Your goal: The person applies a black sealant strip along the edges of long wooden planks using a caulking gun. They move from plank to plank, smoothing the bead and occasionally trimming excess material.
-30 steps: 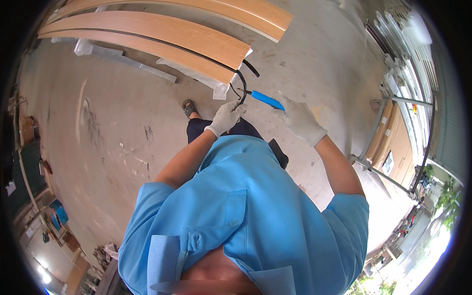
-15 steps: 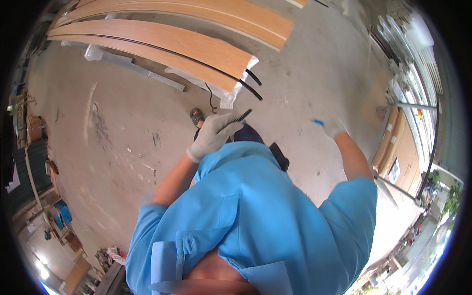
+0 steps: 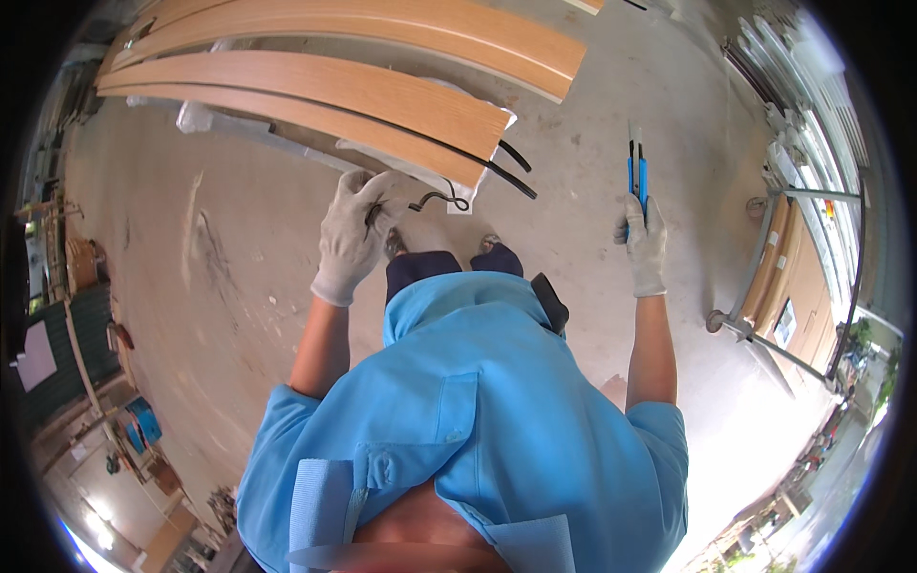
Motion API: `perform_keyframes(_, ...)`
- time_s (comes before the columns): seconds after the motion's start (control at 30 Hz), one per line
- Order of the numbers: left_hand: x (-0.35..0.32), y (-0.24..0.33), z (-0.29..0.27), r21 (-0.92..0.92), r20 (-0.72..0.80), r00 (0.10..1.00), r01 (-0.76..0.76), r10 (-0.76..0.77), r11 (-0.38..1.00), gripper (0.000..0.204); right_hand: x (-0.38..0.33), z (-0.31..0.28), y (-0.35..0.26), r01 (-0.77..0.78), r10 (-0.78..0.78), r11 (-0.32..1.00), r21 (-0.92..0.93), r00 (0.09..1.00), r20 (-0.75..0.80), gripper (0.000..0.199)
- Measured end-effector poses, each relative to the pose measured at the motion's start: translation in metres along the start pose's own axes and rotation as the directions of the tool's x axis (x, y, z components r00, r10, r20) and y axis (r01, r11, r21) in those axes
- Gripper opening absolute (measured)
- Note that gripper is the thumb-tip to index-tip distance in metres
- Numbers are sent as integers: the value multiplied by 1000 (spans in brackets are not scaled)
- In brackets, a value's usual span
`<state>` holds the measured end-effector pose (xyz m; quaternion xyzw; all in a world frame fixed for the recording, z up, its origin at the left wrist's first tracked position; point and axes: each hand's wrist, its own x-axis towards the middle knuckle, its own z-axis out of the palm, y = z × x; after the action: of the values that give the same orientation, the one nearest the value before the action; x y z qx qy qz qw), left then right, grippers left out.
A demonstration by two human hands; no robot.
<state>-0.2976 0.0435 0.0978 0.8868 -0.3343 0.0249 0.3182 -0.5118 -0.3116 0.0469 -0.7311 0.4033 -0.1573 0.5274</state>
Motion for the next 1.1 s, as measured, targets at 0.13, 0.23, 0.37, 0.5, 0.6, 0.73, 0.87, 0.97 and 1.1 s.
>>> perform_keyframes(0.13, 15, -20, -20, -497, 369, 926, 268, -78, 825, 19, -16, 49, -50, 9, -9, 910, 415, 1000, -1, 27)
perform_keyframes(0.23, 26, -23, -14, -643, 325, 884, -54, 336, 764, 20, -33, 96, -81, 12, -70, 911, 412, 989, 126, 28)
perform_keyframes(0.37, 48, -19, -15, -844, 192, 744, -206, 639, 494, 28, -69, 162, -109, -43, -137, 935, 353, 873, 468, 23)
perform_keyframes(0.5, 60, -28, -40, -897, 216, 849, -23, 483, 442, 46, -72, 161, -103, 40, -100, 980, 196, 946, 309, 16)
perform_keyframes(0.6, 67, -60, -59, -812, 60, 891, -219, 451, 541, 55, -46, 121, -82, 46, -65, 994, -100, 978, -199, 20)
perform_keyframes(0.73, 66, -122, -74, -742, 401, 879, 146, 259, 654, 51, 4, 53, -87, 181, -523, 775, -605, 722, -453, 57)
perform_keyframes(0.87, 79, -156, -78, -752, 326, 938, 184, 116, 633, 45, 72, 61, -145, 212, -338, 919, -331, 857, -388, 44)
perform_keyframes(0.97, 99, -168, -83, -766, 214, 976, 138, 46, 628, 41, 122, 122, -192, 387, -444, 888, -246, 861, -248, 29)
perform_keyframes(1.1, 128, -184, -94, -719, 232, 972, 182, -15, 671, 43, 168, 216, -251, 449, -447, 883, -135, 893, 47, 29)
